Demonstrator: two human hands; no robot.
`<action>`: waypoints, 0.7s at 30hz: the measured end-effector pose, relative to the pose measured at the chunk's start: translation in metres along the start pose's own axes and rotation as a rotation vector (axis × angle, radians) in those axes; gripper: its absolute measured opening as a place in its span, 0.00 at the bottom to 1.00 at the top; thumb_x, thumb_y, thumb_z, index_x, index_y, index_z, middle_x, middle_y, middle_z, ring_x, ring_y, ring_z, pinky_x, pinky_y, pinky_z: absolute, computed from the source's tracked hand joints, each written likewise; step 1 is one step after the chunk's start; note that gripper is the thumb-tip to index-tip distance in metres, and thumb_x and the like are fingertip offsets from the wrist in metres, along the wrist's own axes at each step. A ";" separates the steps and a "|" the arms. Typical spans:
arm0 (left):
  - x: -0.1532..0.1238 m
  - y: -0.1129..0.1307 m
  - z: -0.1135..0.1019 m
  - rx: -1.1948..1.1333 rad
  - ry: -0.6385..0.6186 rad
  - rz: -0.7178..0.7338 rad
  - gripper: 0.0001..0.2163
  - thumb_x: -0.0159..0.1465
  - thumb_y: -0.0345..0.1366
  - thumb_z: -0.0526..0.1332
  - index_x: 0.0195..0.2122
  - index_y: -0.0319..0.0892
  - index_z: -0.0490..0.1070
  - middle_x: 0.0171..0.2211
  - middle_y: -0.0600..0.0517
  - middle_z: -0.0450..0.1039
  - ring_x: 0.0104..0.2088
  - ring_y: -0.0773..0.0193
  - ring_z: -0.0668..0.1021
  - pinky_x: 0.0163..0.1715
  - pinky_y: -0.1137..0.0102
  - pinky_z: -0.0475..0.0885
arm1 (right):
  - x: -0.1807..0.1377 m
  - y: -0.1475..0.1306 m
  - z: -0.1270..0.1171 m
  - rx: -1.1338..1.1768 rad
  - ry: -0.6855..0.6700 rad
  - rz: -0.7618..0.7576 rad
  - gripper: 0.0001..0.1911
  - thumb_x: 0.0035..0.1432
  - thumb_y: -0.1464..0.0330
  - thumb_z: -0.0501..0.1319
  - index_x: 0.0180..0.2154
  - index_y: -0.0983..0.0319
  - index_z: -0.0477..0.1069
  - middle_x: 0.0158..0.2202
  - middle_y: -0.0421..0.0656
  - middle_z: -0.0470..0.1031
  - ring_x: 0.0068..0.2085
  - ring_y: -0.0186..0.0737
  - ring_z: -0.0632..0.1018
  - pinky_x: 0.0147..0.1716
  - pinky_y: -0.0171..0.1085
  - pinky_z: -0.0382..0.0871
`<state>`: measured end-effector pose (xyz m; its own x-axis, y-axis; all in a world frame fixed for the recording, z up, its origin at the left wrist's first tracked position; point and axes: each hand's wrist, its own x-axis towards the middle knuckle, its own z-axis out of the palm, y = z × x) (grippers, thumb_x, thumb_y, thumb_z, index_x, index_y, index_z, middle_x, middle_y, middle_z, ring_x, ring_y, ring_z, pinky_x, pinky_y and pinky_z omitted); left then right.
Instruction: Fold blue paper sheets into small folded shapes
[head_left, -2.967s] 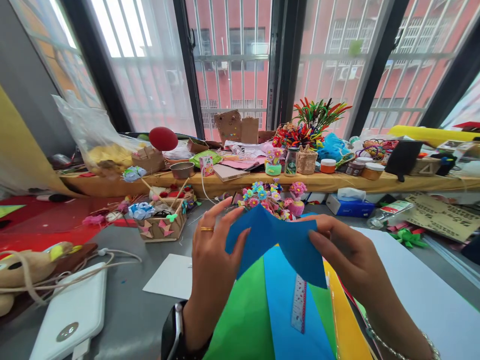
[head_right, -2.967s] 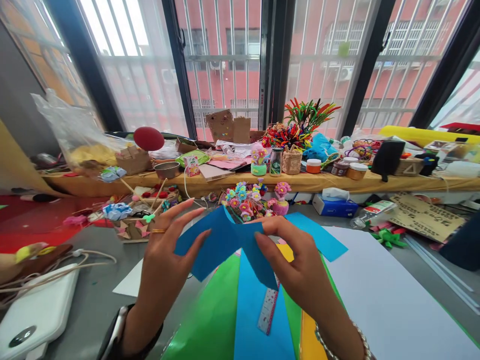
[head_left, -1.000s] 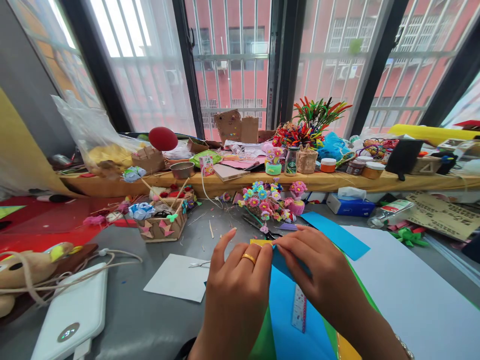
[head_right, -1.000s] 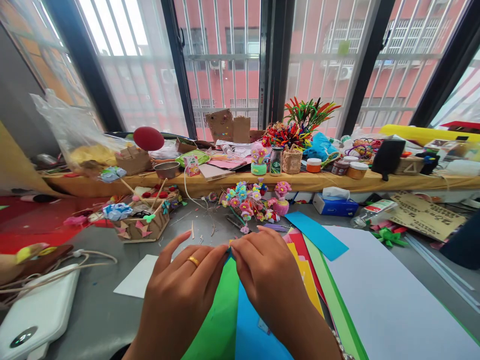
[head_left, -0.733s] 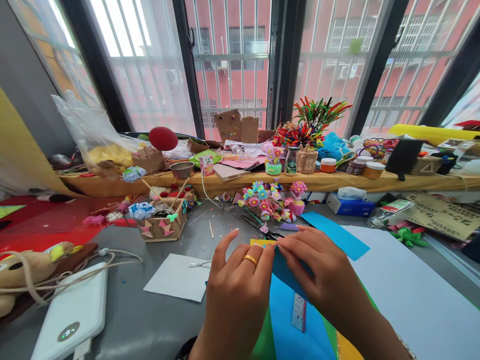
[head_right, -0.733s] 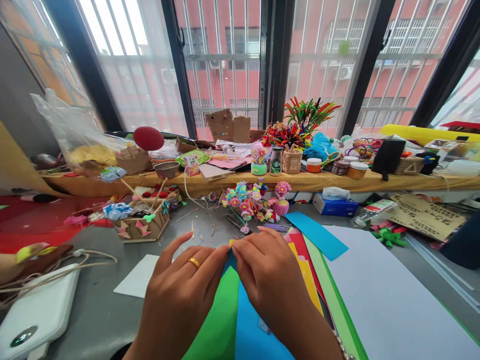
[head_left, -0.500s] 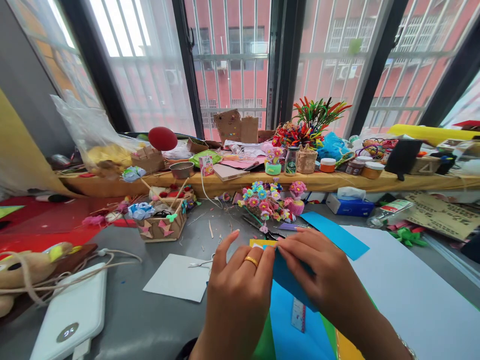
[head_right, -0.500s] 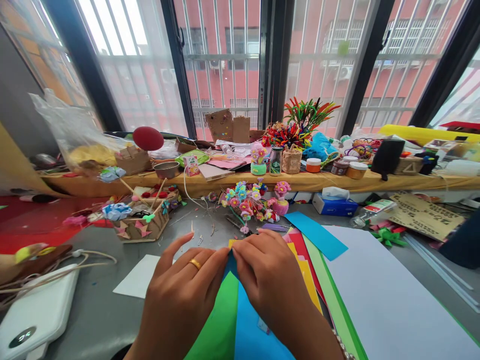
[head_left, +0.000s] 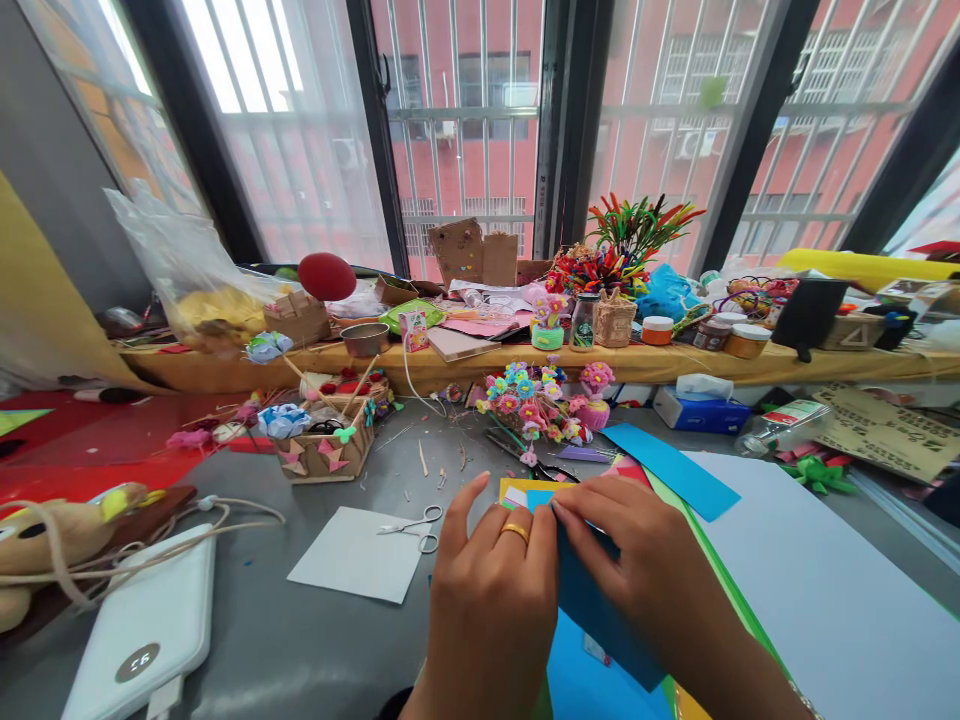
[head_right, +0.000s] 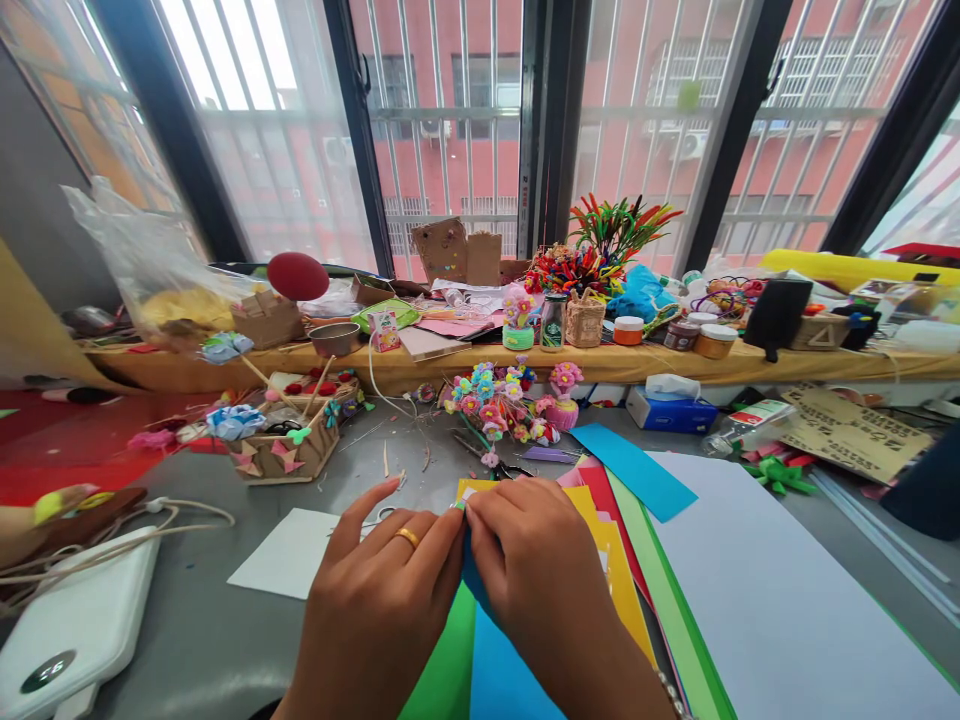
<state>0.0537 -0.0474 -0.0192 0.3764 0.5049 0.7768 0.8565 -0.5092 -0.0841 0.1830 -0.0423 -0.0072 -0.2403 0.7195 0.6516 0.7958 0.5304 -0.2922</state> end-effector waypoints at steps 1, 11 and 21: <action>0.000 0.000 0.000 -0.002 -0.008 0.002 0.10 0.58 0.26 0.54 0.24 0.40 0.71 0.16 0.56 0.67 0.21 0.67 0.70 0.47 0.61 0.62 | 0.000 0.000 0.000 0.001 -0.010 0.003 0.14 0.54 0.73 0.50 0.27 0.63 0.74 0.26 0.46 0.76 0.28 0.43 0.75 0.29 0.41 0.68; 0.005 -0.008 -0.003 -0.165 -0.107 -0.041 0.10 0.58 0.28 0.55 0.23 0.41 0.72 0.18 0.55 0.72 0.20 0.66 0.74 0.45 0.57 0.64 | 0.001 0.006 -0.014 0.153 -0.210 0.123 0.10 0.54 0.72 0.54 0.29 0.60 0.74 0.28 0.40 0.78 0.31 0.40 0.76 0.32 0.38 0.68; 0.016 -0.039 -0.025 -0.654 -0.430 -0.077 0.05 0.50 0.29 0.64 0.25 0.49 0.74 0.24 0.61 0.78 0.29 0.65 0.78 0.31 0.74 0.72 | -0.003 0.017 -0.030 0.356 -0.518 0.034 0.04 0.51 0.69 0.60 0.29 0.58 0.74 0.28 0.37 0.78 0.30 0.37 0.77 0.28 0.31 0.70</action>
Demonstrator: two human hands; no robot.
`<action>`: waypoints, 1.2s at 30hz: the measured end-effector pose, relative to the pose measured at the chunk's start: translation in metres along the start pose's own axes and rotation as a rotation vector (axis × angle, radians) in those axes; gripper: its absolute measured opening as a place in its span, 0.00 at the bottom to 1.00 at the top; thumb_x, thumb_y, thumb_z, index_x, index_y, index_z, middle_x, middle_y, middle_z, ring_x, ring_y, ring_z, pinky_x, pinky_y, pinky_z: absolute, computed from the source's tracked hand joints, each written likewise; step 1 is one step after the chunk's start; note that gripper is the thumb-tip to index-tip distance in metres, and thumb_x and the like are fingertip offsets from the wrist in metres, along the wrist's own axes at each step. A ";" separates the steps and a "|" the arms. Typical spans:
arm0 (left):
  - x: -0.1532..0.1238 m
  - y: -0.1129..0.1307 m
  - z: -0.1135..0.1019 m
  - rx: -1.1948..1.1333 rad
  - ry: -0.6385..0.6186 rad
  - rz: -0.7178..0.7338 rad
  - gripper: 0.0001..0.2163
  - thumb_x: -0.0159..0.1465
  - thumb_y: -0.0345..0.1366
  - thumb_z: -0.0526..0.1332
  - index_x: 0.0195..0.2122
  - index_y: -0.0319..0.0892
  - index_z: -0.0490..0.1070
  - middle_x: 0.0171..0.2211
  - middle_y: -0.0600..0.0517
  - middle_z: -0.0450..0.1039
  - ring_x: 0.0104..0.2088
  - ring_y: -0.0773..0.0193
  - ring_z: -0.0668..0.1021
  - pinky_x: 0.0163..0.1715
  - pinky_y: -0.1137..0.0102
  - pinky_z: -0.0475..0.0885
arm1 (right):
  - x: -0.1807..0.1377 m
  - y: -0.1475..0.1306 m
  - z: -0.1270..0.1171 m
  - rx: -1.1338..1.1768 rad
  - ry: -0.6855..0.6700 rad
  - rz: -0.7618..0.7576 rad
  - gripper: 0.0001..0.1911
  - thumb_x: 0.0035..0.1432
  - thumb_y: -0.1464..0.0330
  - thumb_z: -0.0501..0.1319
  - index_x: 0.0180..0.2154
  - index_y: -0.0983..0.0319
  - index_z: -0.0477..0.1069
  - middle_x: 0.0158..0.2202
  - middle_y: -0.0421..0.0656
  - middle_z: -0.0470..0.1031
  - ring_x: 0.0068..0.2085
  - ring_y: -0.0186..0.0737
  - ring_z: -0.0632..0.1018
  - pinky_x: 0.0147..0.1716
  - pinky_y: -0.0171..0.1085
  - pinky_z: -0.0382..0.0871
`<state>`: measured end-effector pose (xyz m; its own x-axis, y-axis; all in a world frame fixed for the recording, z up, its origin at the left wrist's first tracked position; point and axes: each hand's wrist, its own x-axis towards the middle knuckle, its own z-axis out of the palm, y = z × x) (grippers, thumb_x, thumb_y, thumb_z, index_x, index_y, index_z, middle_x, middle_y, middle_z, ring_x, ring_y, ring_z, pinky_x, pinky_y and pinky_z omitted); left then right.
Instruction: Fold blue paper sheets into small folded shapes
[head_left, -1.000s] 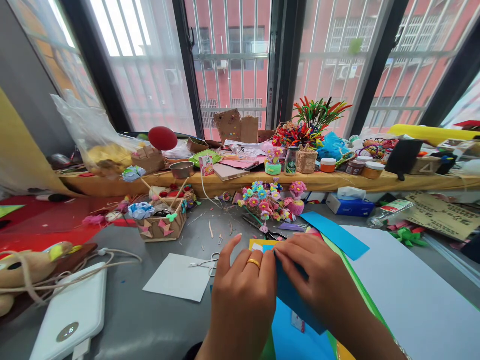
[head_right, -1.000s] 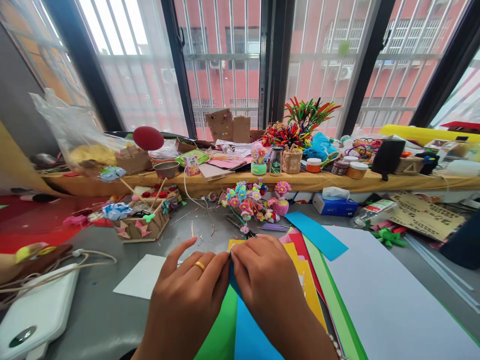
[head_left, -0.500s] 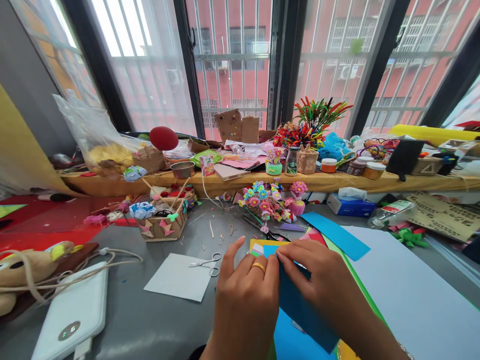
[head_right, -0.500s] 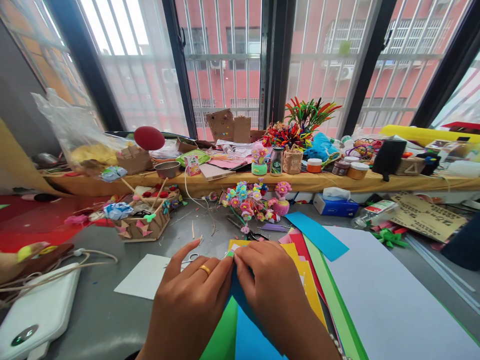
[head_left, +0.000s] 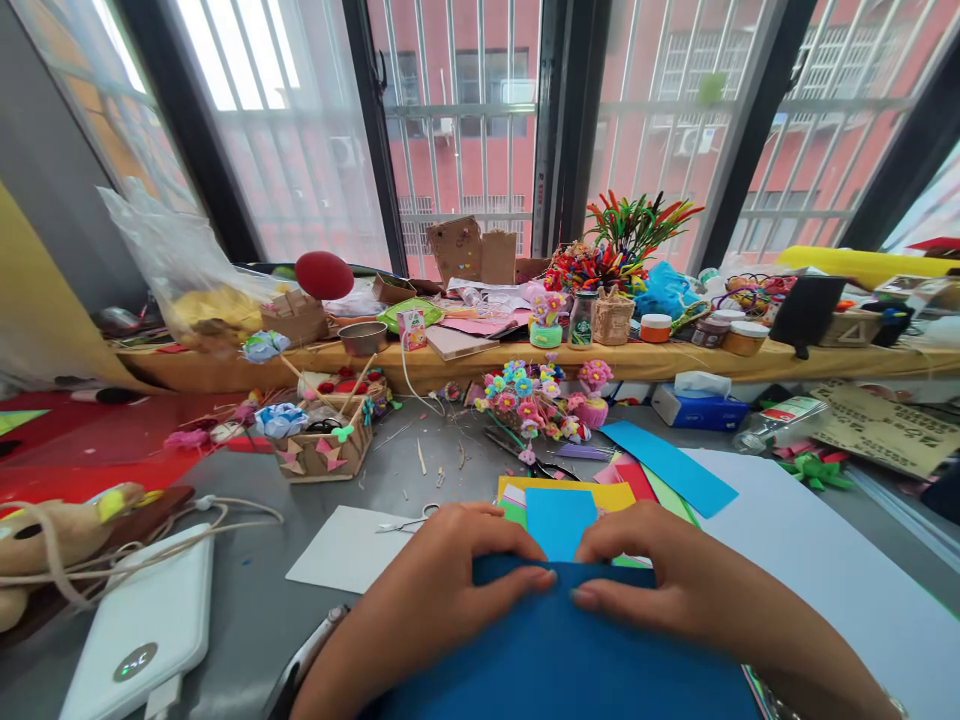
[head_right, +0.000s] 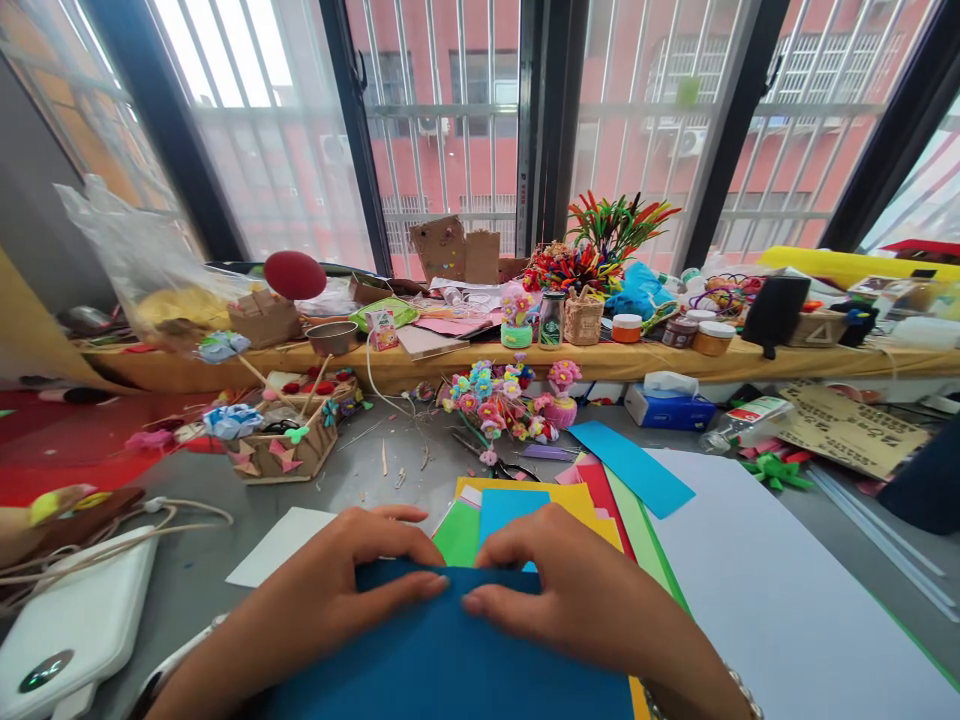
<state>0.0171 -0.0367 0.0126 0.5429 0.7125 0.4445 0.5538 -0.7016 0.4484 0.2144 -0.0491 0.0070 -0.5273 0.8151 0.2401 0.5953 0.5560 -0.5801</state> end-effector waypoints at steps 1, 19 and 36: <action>0.000 0.000 -0.002 -0.028 -0.020 -0.002 0.05 0.50 0.30 0.64 0.25 0.49 0.75 0.25 0.60 0.78 0.30 0.65 0.78 0.29 0.76 0.71 | -0.001 0.001 0.000 0.022 -0.005 -0.007 0.04 0.51 0.69 0.60 0.28 0.58 0.74 0.28 0.37 0.78 0.30 0.37 0.77 0.27 0.31 0.70; -0.004 0.005 0.002 -0.206 -0.008 -0.007 0.05 0.55 0.32 0.60 0.25 0.49 0.74 0.23 0.62 0.77 0.25 0.69 0.77 0.47 0.68 0.67 | -0.005 0.007 -0.006 0.357 -0.025 0.094 0.13 0.48 0.57 0.60 0.27 0.58 0.75 0.24 0.40 0.75 0.27 0.37 0.75 0.22 0.31 0.69; -0.001 0.012 -0.006 -0.227 0.008 0.028 0.07 0.53 0.27 0.61 0.24 0.47 0.74 0.21 0.64 0.77 0.21 0.74 0.76 0.49 0.73 0.66 | -0.002 0.010 -0.004 0.480 -0.053 0.198 0.17 0.43 0.53 0.62 0.24 0.61 0.74 0.21 0.39 0.69 0.26 0.36 0.70 0.21 0.30 0.65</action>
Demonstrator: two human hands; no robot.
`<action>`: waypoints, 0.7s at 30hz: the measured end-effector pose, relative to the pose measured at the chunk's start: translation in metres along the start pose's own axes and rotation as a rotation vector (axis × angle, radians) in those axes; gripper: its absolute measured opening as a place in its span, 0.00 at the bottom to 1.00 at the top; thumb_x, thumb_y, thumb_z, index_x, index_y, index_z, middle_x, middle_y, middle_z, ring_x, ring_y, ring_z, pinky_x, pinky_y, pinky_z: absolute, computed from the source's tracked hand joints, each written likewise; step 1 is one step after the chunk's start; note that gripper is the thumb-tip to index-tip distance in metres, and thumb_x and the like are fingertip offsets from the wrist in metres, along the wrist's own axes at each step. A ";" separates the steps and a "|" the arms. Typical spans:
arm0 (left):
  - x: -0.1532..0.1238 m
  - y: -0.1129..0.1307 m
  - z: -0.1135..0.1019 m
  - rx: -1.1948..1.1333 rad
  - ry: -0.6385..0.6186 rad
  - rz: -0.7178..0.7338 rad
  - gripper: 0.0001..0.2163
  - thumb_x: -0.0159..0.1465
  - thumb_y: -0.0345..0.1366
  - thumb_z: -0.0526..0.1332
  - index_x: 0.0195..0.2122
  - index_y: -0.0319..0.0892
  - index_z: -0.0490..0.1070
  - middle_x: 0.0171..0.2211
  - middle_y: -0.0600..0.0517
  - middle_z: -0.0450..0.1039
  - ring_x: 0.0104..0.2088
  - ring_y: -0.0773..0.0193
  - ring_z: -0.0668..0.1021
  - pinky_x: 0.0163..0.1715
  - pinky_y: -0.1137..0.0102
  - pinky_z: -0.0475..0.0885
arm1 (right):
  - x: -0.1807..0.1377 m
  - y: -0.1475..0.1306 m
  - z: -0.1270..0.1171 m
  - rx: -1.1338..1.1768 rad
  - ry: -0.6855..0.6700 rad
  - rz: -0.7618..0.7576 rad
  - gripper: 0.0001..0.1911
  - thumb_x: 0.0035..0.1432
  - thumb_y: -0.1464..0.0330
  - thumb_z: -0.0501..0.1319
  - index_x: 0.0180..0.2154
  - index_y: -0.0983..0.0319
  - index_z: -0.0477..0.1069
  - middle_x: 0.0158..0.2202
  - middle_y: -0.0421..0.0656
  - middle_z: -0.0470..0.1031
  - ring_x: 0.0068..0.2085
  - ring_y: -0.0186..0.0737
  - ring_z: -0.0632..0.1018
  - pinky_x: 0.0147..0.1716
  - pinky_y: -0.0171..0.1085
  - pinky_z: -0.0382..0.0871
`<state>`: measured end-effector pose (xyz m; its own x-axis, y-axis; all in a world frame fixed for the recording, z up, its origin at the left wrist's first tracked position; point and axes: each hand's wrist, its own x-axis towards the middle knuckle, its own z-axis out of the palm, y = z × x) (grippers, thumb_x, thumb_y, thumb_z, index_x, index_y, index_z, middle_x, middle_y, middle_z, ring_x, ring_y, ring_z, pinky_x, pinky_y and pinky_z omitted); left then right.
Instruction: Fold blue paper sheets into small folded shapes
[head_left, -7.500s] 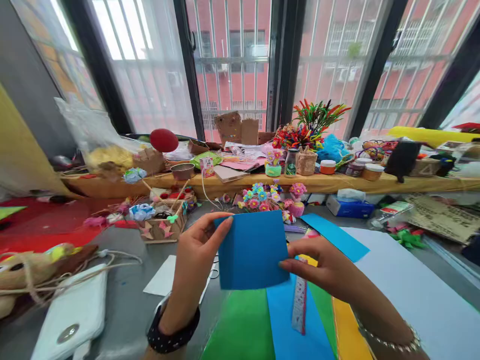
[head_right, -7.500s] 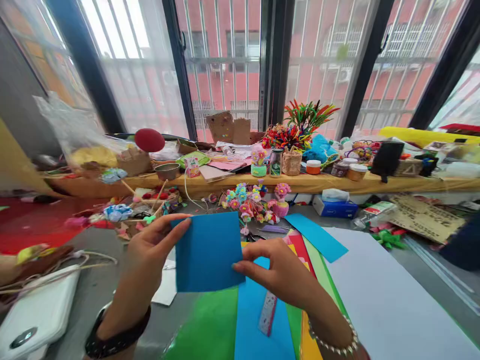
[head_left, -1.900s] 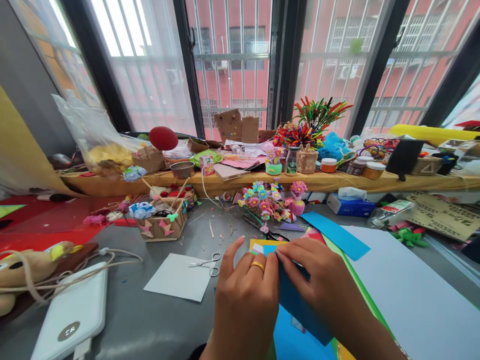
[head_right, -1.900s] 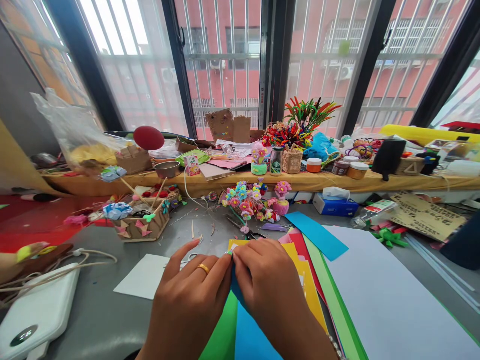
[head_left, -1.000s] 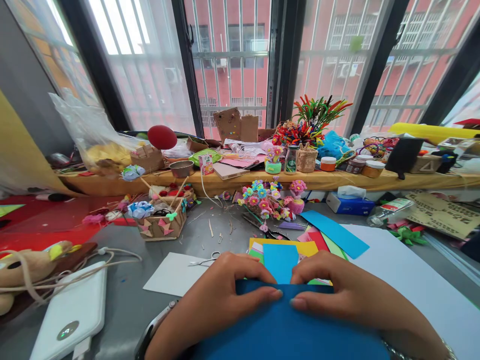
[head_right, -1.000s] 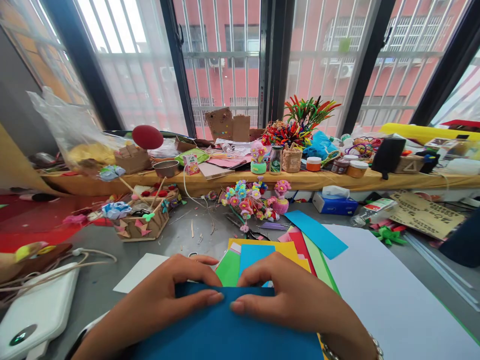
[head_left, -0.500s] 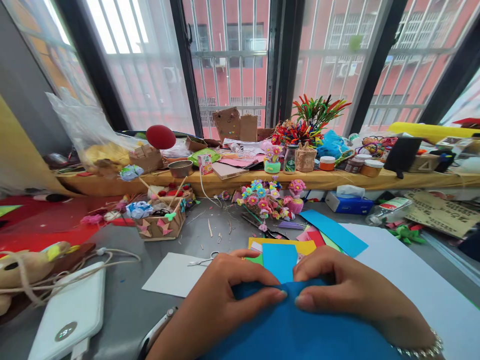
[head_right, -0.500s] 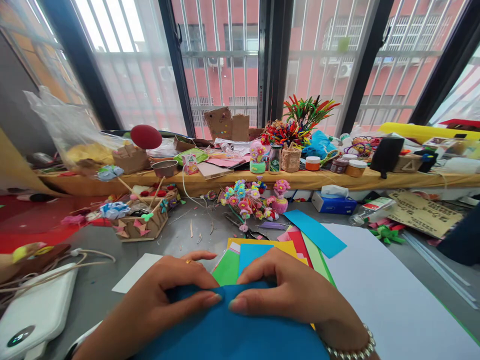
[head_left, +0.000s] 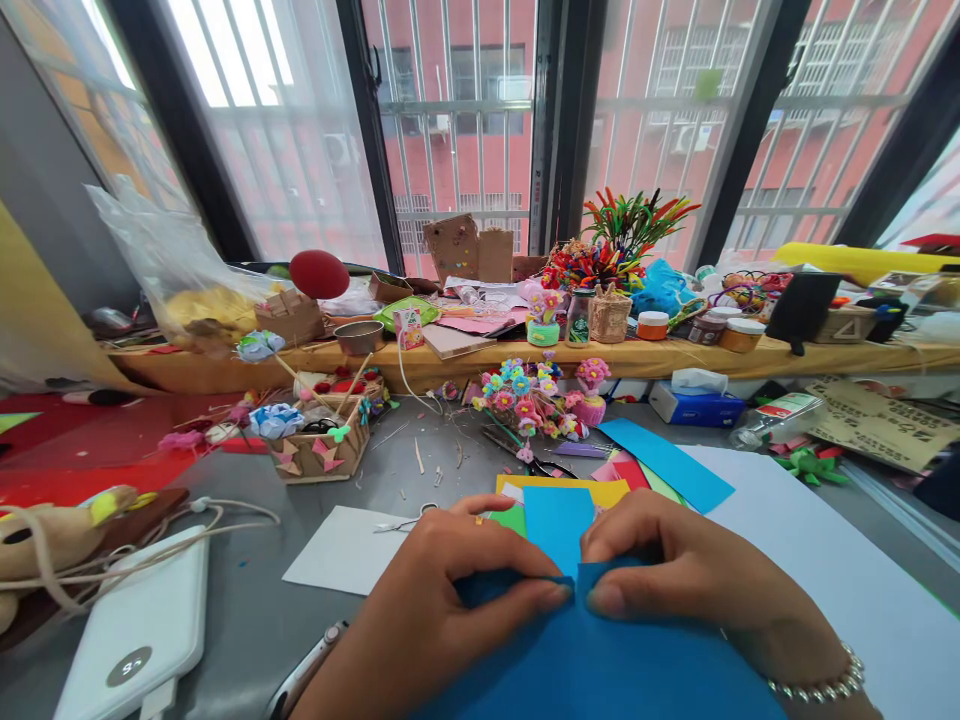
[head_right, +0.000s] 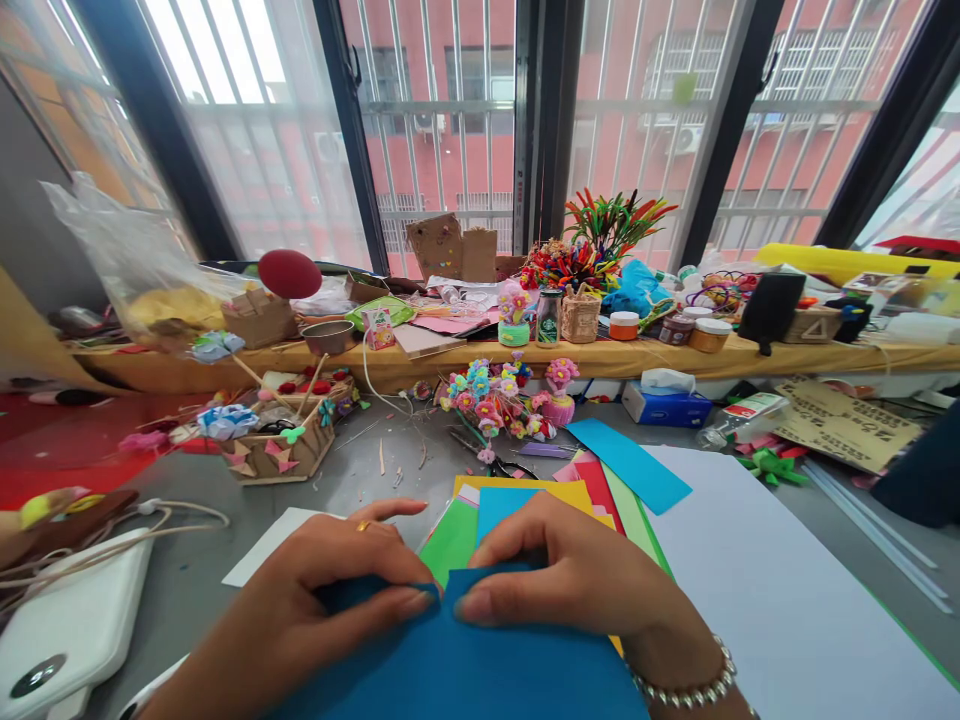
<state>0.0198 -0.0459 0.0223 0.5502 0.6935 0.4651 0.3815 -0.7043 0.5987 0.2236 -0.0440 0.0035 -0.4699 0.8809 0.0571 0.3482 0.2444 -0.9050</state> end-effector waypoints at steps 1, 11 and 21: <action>-0.001 0.000 0.000 0.015 0.002 0.003 0.06 0.53 0.28 0.62 0.24 0.47 0.74 0.22 0.64 0.77 0.21 0.74 0.76 0.49 0.73 0.66 | 0.000 -0.001 0.000 -0.005 -0.019 -0.009 0.16 0.45 0.54 0.61 0.24 0.61 0.74 0.20 0.39 0.68 0.25 0.35 0.70 0.20 0.30 0.64; -0.003 -0.013 -0.013 0.168 -0.262 -0.153 0.05 0.49 0.38 0.65 0.25 0.45 0.72 0.21 0.60 0.73 0.22 0.69 0.74 0.18 0.80 0.64 | 0.002 -0.007 -0.005 -0.054 -0.210 0.037 0.08 0.45 0.65 0.64 0.25 0.62 0.69 0.22 0.34 0.65 0.25 0.30 0.65 0.22 0.27 0.57; 0.002 -0.021 -0.023 0.054 -0.404 -0.359 0.13 0.53 0.45 0.61 0.22 0.39 0.68 0.19 0.60 0.62 0.22 0.72 0.65 0.21 0.79 0.57 | 0.008 -0.003 -0.011 -0.012 -0.190 0.091 0.13 0.46 0.60 0.63 0.25 0.63 0.67 0.24 0.35 0.65 0.26 0.30 0.64 0.22 0.27 0.57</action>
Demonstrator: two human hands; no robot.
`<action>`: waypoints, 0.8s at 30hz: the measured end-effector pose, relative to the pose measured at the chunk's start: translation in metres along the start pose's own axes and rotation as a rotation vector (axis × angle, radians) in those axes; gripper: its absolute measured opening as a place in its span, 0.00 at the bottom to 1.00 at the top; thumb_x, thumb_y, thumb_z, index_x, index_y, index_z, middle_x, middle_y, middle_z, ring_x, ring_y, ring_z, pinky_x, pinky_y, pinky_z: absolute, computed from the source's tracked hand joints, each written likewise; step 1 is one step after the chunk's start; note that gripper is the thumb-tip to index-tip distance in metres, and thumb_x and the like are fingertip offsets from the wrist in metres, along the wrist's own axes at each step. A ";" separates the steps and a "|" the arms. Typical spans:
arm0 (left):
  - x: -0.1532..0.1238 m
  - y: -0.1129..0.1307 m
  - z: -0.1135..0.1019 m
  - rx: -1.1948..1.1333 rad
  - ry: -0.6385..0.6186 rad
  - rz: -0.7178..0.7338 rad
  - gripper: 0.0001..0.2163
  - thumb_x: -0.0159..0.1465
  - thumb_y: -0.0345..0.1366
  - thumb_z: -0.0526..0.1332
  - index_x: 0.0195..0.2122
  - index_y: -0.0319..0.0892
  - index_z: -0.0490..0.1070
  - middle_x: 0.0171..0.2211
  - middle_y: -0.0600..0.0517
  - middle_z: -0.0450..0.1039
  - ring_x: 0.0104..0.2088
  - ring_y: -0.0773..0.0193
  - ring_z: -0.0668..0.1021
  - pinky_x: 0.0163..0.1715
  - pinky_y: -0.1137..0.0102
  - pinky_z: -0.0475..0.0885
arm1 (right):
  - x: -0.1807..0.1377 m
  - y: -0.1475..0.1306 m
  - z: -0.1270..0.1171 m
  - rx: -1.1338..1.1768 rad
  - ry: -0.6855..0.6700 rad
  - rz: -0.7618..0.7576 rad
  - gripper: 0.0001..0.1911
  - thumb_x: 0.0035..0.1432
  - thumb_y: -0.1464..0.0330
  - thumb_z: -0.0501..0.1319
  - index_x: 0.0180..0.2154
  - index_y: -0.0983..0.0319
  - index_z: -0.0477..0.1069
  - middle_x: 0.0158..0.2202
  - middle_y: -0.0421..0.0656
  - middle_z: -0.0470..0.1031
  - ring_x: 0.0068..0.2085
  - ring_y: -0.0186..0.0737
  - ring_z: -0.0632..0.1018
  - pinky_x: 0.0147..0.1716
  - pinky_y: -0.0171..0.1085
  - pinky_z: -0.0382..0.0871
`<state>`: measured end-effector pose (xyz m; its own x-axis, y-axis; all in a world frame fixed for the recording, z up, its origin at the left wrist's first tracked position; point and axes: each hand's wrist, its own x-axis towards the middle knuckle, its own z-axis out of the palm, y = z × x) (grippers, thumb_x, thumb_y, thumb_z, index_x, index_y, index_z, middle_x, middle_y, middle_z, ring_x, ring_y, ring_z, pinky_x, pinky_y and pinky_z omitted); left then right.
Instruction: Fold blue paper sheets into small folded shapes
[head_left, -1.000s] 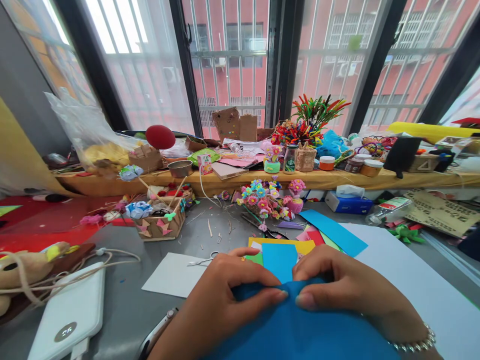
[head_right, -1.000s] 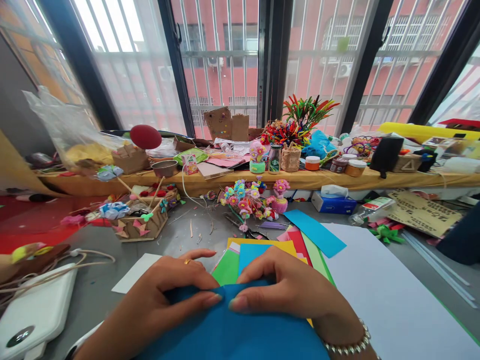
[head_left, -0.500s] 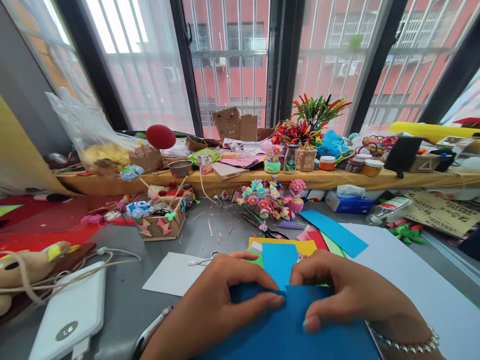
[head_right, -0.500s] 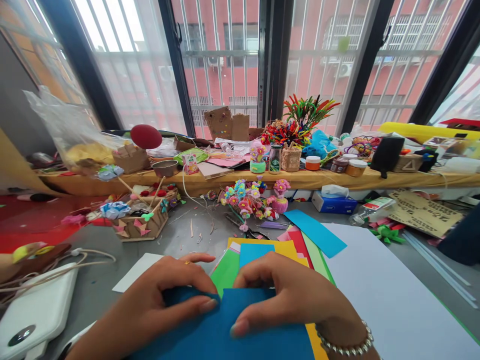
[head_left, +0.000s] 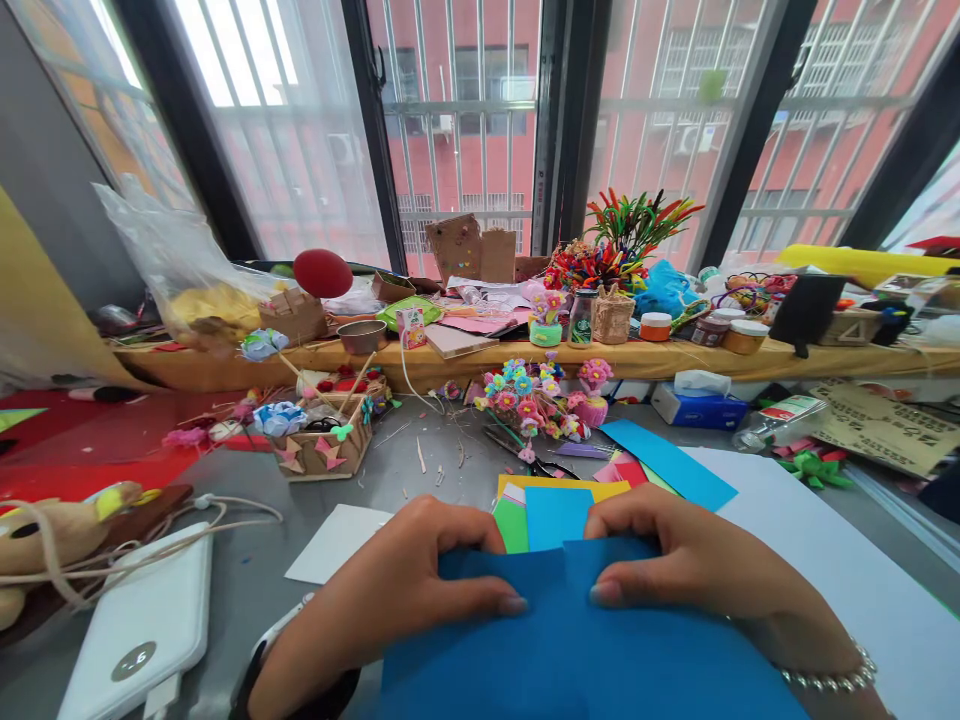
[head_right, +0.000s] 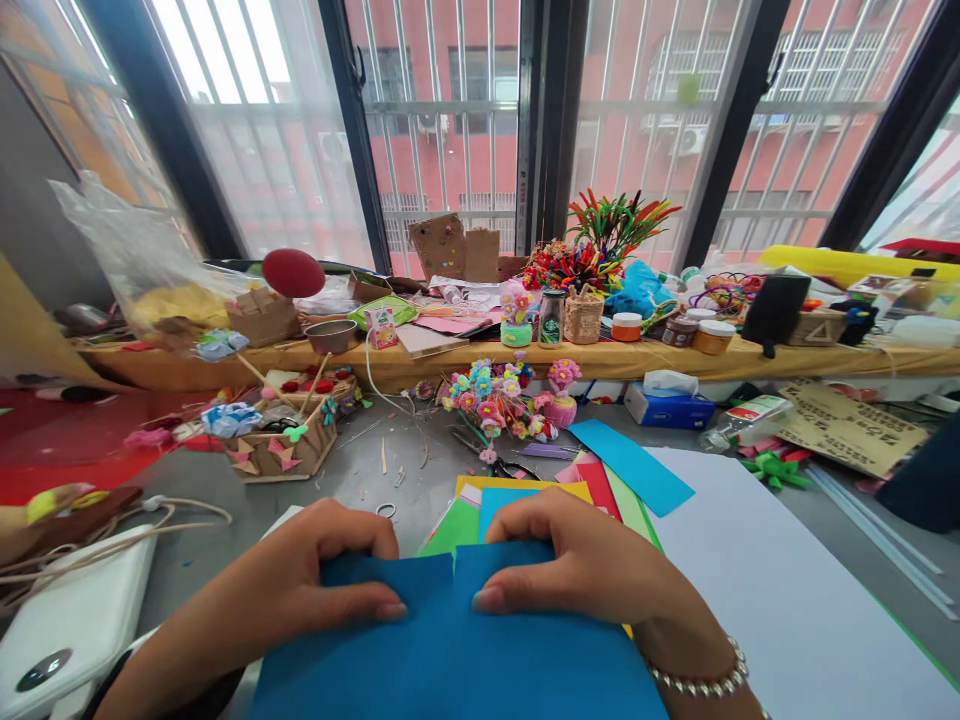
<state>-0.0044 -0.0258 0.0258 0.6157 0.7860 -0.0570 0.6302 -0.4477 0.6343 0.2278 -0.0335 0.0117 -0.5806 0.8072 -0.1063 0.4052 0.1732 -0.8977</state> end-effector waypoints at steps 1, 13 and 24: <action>0.000 0.001 0.000 -0.014 0.007 -0.003 0.13 0.52 0.44 0.61 0.22 0.39 0.68 0.18 0.60 0.62 0.22 0.72 0.65 0.21 0.79 0.56 | 0.000 0.000 0.000 0.018 0.000 0.005 0.13 0.46 0.60 0.63 0.25 0.63 0.67 0.24 0.35 0.64 0.26 0.30 0.64 0.22 0.27 0.57; -0.005 -0.003 -0.007 -0.245 0.071 -0.059 0.10 0.50 0.42 0.63 0.28 0.41 0.71 0.21 0.58 0.67 0.24 0.69 0.68 0.22 0.79 0.60 | 0.005 0.004 0.000 0.107 -0.011 0.003 0.11 0.48 0.61 0.62 0.27 0.63 0.68 0.25 0.36 0.67 0.26 0.30 0.66 0.22 0.27 0.58; 0.008 -0.028 -0.011 -0.920 0.334 -0.091 0.20 0.52 0.42 0.63 0.47 0.45 0.66 0.30 0.52 0.75 0.31 0.62 0.75 0.30 0.72 0.70 | -0.002 0.007 -0.011 -0.059 0.393 -0.003 0.11 0.51 0.60 0.58 0.28 0.61 0.68 0.27 0.38 0.71 0.28 0.35 0.72 0.23 0.30 0.63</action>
<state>-0.0220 -0.0023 0.0161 0.3285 0.9445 -0.0042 -0.0332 0.0160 0.9993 0.2398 -0.0281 0.0108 -0.2716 0.9592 0.0787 0.4502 0.1989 -0.8705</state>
